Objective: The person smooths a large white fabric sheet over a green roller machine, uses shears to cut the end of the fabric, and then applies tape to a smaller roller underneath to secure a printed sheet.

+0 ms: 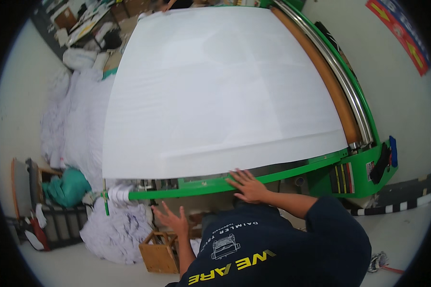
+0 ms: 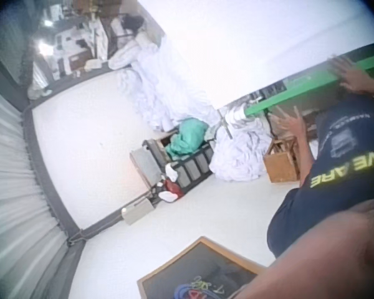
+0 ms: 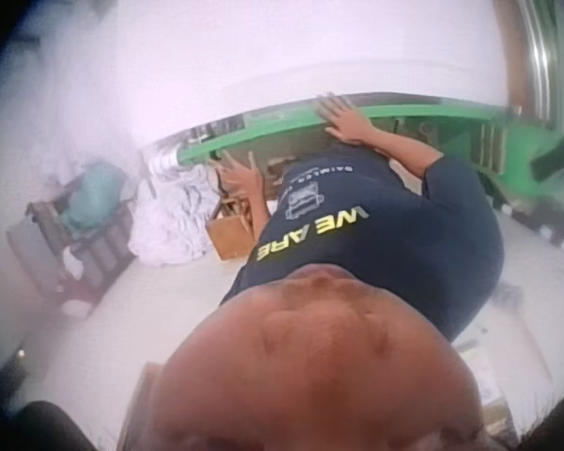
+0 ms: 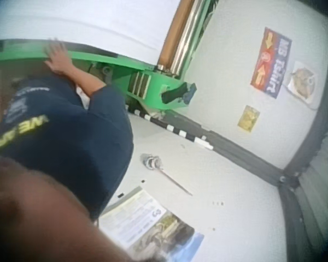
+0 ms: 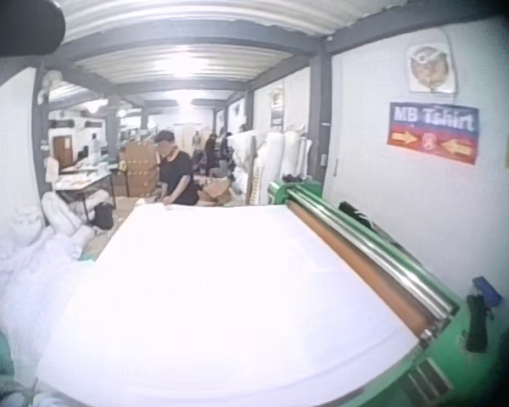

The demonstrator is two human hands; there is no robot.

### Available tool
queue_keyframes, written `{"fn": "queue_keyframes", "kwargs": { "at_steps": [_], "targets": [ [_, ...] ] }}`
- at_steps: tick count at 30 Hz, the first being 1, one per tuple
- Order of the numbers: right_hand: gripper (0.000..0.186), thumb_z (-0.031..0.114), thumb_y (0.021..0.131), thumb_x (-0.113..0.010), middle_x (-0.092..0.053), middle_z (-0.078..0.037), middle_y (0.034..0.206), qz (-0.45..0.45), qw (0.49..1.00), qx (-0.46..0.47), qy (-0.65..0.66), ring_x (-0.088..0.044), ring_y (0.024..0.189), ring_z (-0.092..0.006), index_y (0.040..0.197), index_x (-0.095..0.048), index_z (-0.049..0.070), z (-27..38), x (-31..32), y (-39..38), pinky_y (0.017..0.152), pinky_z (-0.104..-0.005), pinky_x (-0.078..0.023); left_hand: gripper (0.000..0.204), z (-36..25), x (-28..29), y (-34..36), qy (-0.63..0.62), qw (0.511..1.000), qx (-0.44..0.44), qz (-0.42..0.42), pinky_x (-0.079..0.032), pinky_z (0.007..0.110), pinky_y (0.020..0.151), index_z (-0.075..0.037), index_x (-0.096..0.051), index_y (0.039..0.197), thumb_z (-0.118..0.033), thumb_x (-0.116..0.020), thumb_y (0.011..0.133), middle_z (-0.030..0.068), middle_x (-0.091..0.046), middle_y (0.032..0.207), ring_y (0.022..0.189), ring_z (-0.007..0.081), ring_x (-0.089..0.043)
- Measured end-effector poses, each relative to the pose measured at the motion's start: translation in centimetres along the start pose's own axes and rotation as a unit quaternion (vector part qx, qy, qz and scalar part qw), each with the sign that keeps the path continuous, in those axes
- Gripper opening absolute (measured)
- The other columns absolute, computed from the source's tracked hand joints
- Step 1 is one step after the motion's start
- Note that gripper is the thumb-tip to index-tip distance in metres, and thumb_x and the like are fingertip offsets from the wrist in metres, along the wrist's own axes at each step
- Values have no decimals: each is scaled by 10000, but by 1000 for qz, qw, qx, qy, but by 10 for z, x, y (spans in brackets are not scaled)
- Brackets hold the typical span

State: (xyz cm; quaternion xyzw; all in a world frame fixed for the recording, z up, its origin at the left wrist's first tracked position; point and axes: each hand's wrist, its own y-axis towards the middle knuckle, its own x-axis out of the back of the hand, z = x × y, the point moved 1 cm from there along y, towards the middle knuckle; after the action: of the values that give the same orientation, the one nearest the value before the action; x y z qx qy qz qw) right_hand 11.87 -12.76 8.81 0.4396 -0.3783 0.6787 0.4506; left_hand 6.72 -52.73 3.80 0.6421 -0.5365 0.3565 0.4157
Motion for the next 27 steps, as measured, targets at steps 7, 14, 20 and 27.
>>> {"fn": "queue_keyframes", "kwargs": {
  "at_steps": [7,14,20,27],
  "targets": [
    [861,495,1082,-581,-193,-180,1841,-126,954,-266,47,-166,1691,-442,1768,-241,103,-70,19,-125,1354,-630,-109,981,-197,-44,54,-81,955,-242,152,-159,644,1308,-125,-259,1773,-542,-709,1007,158,-121,1867,1712,415,-100],
    [886,526,1075,-571,-191,-196,1840,-159,916,-357,95,-144,1698,-434,1756,-259,53,-62,4,-153,1345,-646,-95,992,-279,-66,35,-37,902,-348,251,-194,615,1309,-132,-231,1780,-621,-642,1021,113,-159,1868,1720,362,-124],
    [912,583,1053,-595,-246,-194,1824,-158,949,-260,86,-217,1681,-440,1749,-297,75,-67,-4,-103,1324,-640,-204,1002,-255,-73,30,-24,899,-365,241,-234,622,1295,-180,-229,1785,-683,-622,1012,150,-148,1863,1710,411,-131],
    [910,615,1058,-583,-264,-170,1822,-111,986,-122,25,-232,1679,-424,1748,-306,91,-61,-19,-23,1309,-619,-270,1020,-189,-74,43,38,922,-318,217,-278,636,1264,-186,-228,1787,-737,-586,1007,151,-164,1859,1703,402,-169]
  ]
}}
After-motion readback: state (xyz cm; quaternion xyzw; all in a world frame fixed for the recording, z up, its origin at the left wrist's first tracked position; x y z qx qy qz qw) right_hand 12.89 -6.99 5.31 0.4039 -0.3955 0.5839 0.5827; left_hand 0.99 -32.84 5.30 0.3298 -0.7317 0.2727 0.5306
